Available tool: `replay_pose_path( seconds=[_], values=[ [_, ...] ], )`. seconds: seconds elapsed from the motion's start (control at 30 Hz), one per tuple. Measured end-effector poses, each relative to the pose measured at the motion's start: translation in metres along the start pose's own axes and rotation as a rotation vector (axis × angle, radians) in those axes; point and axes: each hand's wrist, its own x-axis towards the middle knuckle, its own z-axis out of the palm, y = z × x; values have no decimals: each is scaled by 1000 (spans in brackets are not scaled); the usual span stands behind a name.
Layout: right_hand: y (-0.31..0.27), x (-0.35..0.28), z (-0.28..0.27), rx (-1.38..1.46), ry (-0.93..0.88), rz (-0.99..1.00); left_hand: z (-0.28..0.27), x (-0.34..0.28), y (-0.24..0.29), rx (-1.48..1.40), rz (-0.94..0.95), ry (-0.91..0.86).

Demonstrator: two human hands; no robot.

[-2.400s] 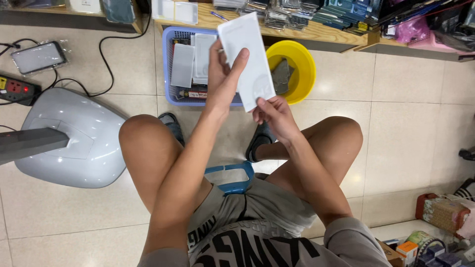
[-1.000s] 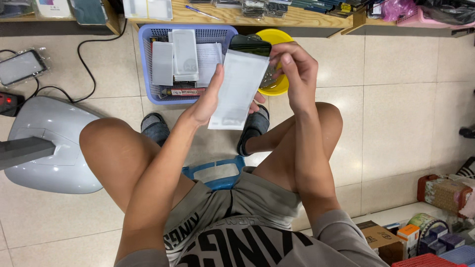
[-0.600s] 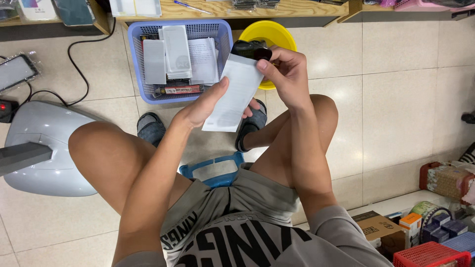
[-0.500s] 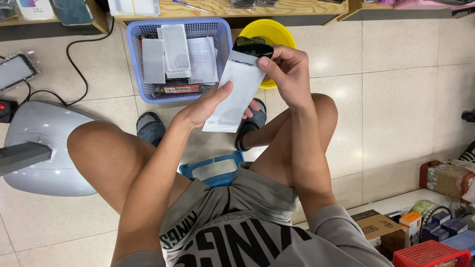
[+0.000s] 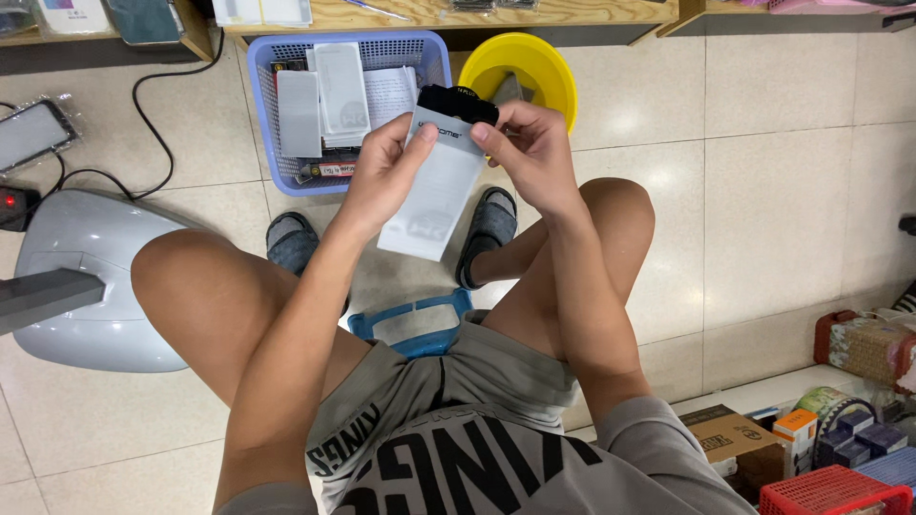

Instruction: The person removes a screen protector from its protective sleeve, holds it up for view, and then places it back into the sleeve before returning it to a blue plastic basket.

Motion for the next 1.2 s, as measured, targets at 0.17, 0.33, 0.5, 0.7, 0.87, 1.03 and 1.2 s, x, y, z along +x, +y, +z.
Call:
replay_pose_path(
  seconds=[0.17, 0.33, 0.5, 0.7, 0.87, 1.03, 1.2],
  values=[
    [-15, 1, 9, -30, 11, 6, 5, -4, 14, 106, 21, 75],
    [-36, 1, 10, -97, 18, 81, 11, -8, 26, 227, -16, 81],
    [-40, 4, 5, -120, -2, -4, 12, -8, 28, 314, -39, 63],
    [-45, 7, 9, -141, 106, -51, 15, -10, 16, 378, -24, 38],
    [-46, 10, 0, -115, 197, -59, 19, -14, 17, 420, -69, 18],
    [-48, 14, -9, -63, 344, -95, 19, -16, 20, 459, -113, -38],
    [-46, 21, -19, 205, 768, -178, 18, -15, 24, 486, -135, -22]
  ],
)
